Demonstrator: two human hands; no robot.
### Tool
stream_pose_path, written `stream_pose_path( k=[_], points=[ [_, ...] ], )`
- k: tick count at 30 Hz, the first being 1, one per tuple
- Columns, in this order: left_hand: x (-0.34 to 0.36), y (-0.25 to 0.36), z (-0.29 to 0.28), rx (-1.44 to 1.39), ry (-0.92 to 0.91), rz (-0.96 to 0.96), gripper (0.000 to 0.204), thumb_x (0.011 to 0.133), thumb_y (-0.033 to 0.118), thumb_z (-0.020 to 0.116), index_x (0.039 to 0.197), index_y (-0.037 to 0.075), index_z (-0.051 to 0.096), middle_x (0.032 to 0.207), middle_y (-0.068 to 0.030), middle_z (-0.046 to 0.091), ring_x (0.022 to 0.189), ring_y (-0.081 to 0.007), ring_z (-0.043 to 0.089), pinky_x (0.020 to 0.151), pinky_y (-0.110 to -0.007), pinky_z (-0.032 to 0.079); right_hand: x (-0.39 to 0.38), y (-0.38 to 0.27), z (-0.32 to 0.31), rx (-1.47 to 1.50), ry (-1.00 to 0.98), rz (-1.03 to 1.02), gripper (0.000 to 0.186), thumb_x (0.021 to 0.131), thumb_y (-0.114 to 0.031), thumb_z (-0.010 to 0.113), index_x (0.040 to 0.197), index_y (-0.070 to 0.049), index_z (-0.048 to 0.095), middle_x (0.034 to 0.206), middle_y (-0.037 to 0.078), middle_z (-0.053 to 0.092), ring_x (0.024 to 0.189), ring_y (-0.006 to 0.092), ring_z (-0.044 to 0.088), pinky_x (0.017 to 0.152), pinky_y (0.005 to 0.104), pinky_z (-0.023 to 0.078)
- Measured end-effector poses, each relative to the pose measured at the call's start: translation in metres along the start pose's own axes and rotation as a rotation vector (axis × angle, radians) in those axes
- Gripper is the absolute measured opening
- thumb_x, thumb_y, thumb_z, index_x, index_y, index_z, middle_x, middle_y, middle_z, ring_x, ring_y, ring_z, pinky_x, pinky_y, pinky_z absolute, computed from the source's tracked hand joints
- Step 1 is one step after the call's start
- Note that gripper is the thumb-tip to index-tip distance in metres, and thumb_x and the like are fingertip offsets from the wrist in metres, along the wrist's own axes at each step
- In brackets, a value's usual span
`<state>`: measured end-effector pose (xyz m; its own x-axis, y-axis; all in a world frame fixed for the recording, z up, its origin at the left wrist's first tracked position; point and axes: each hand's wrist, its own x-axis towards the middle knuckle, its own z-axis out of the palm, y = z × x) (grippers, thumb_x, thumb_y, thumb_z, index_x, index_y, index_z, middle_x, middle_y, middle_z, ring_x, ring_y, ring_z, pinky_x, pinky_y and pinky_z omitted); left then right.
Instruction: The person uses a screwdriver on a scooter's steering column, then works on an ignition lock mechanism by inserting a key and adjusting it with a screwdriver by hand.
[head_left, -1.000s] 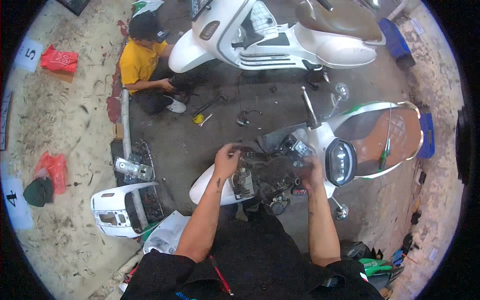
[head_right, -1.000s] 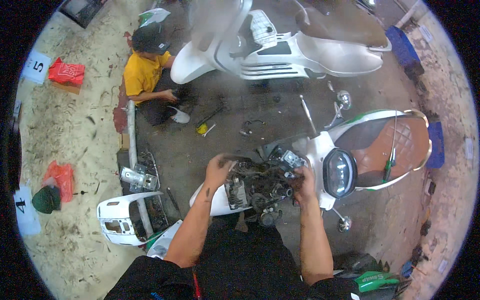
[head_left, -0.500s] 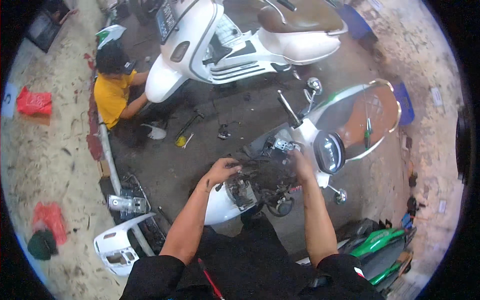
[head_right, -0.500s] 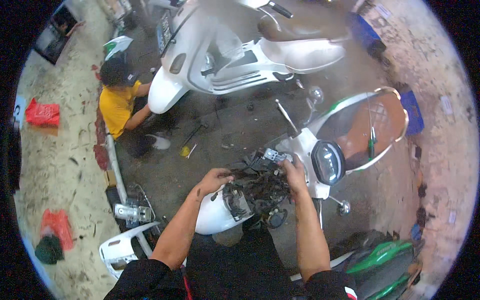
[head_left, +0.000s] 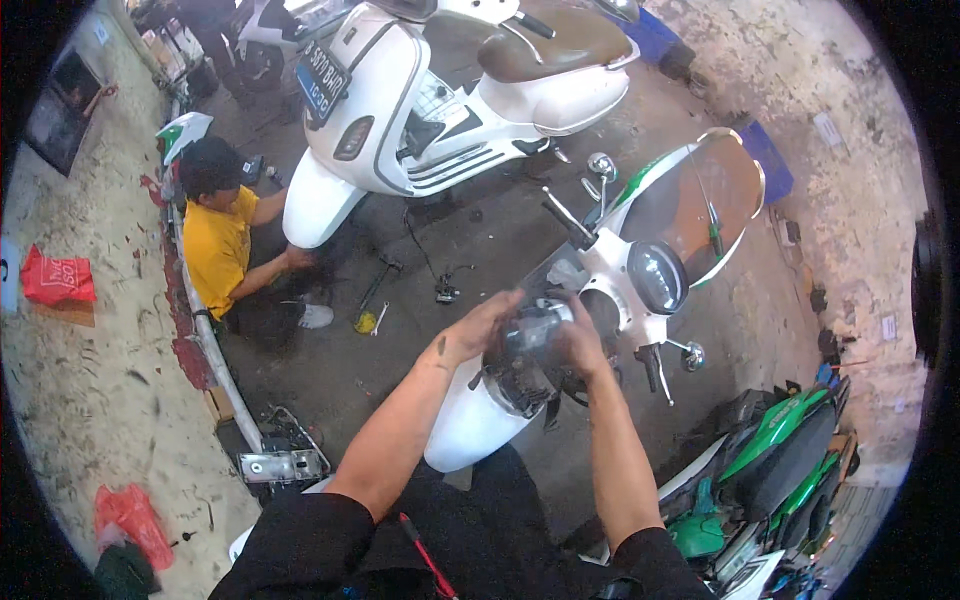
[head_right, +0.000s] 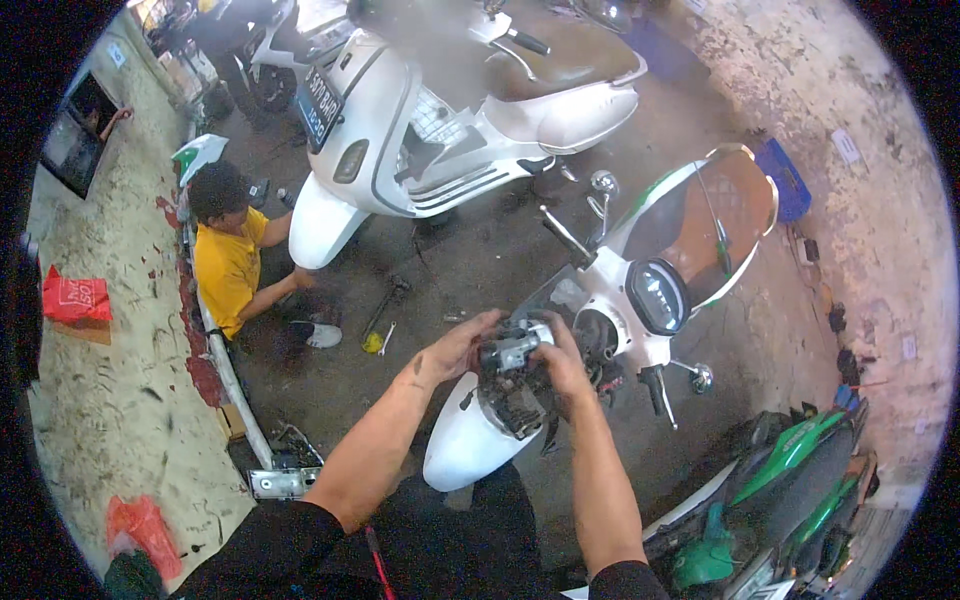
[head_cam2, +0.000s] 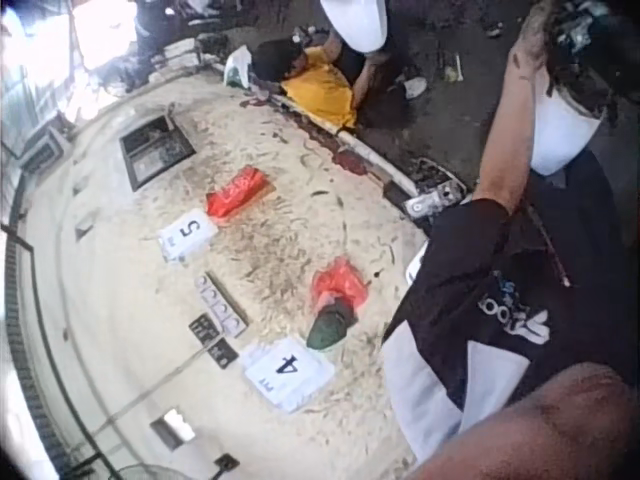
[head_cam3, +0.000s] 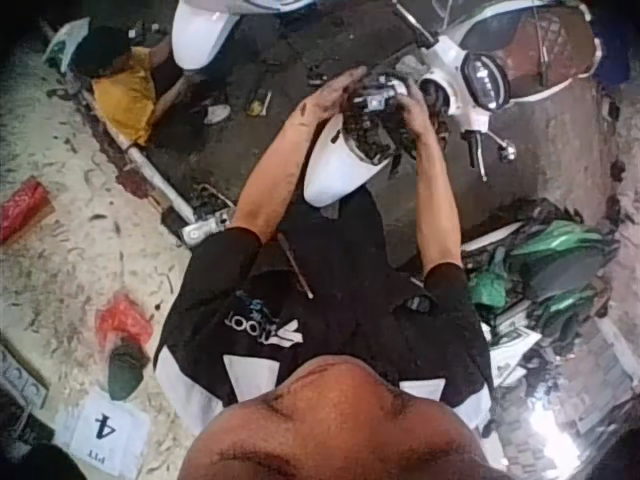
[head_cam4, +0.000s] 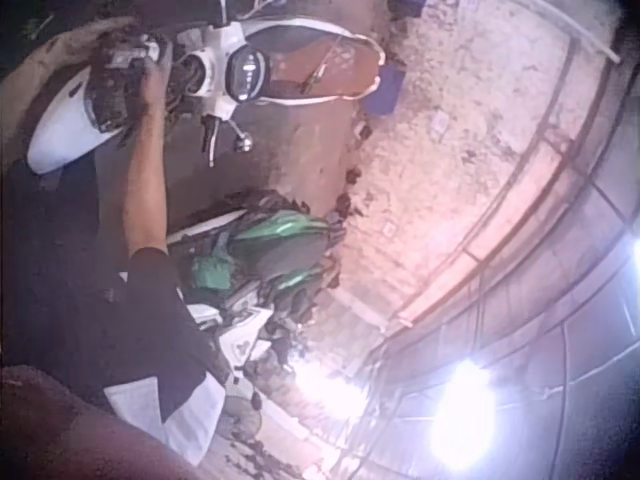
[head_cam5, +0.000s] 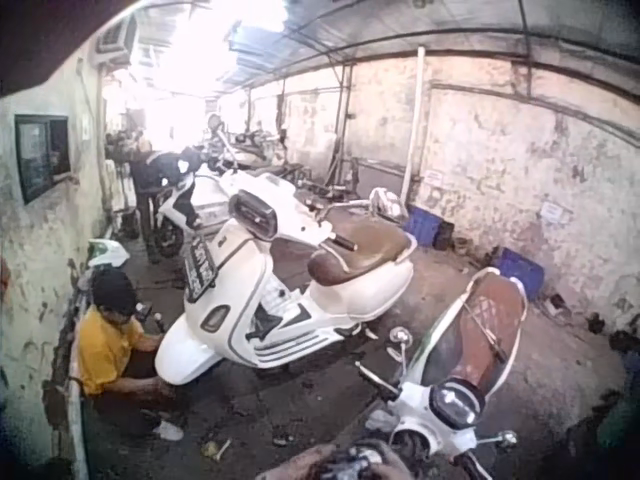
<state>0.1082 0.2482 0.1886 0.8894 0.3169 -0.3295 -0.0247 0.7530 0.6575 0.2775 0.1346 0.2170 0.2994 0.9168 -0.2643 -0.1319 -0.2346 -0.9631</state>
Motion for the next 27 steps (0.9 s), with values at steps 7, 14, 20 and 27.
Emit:
stream_pose_path(
  k=[7, 14, 20, 27],
  points=[
    [0.022, -0.027, 0.004, -0.136, 0.175, -0.121, 0.041, 0.091, 0.033, 0.06, 0.117, 0.002, 0.054, 0.103, -0.0116, 0.064, 0.085, -0.0208, 0.065, 0.069, -0.036, 0.057, 0.02, -0.002, -0.025, -0.432, -0.155, -0.131, 0.062, 0.074, -0.01, 0.067, 0.132, -0.003, 0.045, 0.125, 0.016, 0.054, 0.12, 0.0237, 0.049, 0.097, 0.0346, 0.042],
    [-0.004, -0.014, 0.023, -0.259, 0.54, 0.092, 0.038, 0.088, 0.032, 0.061, 0.114, 0.005, 0.058, 0.098, -0.0088, 0.065, 0.089, -0.0194, 0.063, 0.081, -0.035, 0.05, 0.088, 0.01, -0.251, -0.91, 0.655, -0.15, 0.03, 0.086, -0.031, 0.059, 0.093, -0.003, 0.067, 0.08, 0.015, 0.066, 0.072, 0.0254, 0.062, 0.066, 0.0404, 0.047],
    [0.034, -0.036, 0.012, -0.26, 0.457, 0.181, 0.041, 0.084, 0.021, 0.069, 0.12, 0.007, 0.055, 0.111, -0.0062, 0.061, 0.091, -0.0167, 0.062, 0.073, -0.031, 0.054, 0.146, 0.091, -0.578, -1.067, 0.964, 0.069, 0.064, 0.09, -0.032, 0.056, 0.141, 0.0, 0.034, 0.14, 0.023, 0.042, 0.127, 0.0375, 0.043, 0.105, 0.0409, 0.033],
    [0.0, -0.034, 0.01, -0.366, 0.679, 0.32, 0.038, 0.084, 0.024, 0.066, 0.116, 0.006, 0.056, 0.098, -0.0061, 0.066, 0.082, -0.0176, 0.065, 0.072, -0.034, 0.057, 0.239, 0.129, -0.611, -0.982, 0.711, 0.09, 0.063, 0.086, -0.023, 0.063, 0.136, 0.005, 0.036, 0.137, 0.026, 0.043, 0.127, 0.0394, 0.041, 0.104, 0.0416, 0.033]
  ],
)
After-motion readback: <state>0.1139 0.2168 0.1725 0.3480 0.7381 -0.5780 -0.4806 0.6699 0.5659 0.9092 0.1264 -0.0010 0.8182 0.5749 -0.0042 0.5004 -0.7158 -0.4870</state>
